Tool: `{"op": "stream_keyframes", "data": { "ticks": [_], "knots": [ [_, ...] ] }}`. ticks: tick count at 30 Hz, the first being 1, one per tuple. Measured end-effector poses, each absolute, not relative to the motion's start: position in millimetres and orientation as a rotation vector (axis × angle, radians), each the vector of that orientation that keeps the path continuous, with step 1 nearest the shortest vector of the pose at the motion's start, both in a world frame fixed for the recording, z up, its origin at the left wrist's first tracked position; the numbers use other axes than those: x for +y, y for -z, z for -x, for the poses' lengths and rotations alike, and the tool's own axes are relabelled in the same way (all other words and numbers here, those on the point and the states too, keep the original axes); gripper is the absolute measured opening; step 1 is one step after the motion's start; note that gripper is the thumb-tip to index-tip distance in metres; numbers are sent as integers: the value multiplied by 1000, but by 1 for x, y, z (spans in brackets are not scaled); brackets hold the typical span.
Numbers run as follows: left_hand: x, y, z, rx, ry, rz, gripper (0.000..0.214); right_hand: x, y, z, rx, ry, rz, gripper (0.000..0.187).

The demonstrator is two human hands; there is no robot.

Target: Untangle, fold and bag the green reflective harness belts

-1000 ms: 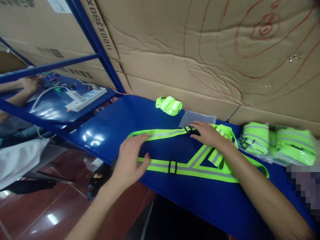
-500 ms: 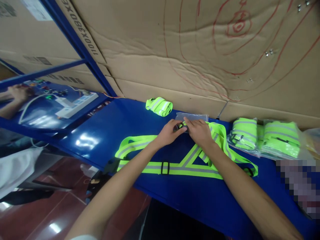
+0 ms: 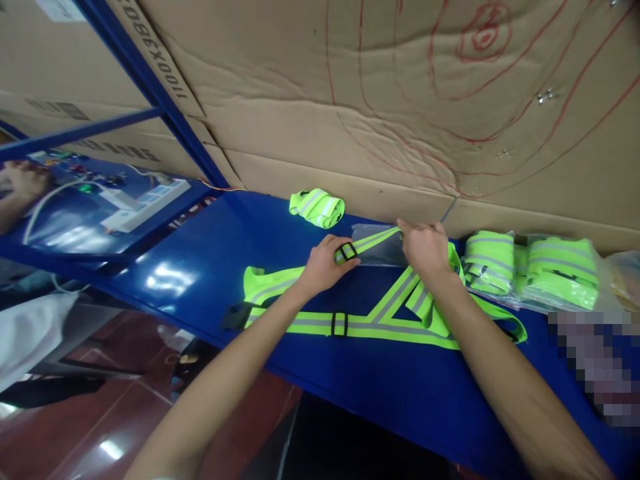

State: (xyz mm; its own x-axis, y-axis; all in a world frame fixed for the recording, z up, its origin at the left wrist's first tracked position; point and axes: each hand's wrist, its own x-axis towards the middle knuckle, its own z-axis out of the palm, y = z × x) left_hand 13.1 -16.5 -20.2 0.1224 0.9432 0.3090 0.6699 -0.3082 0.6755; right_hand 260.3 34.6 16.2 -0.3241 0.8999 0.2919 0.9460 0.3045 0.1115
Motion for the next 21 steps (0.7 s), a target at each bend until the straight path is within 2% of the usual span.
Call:
{"op": "stream_keyframes", "data": {
  "ticks": [8, 12, 13, 16, 21],
  "knots": [
    [-24, 22, -12, 1603, -907, -2148, 42, 30, -19, -269, -2507, 287, 1677, 46],
    [-26, 24, -14, 1604, -851, -2210, 44, 14, -16, -249, -2727, 136, 1378, 79],
    [-26, 24, -14, 1600, -840, -2229, 45, 11, -15, -242, -2757, 81, 1281, 83],
    [-30, 24, -15, 1602, -803, -2280, 46, 3, -12, -221, -2770, -60, 1084, 71],
    [-37, 23, -11, 1613, -738, -2327, 45, 7, -2, -217, -2765, -176, 1125, 42]
  ]
}}
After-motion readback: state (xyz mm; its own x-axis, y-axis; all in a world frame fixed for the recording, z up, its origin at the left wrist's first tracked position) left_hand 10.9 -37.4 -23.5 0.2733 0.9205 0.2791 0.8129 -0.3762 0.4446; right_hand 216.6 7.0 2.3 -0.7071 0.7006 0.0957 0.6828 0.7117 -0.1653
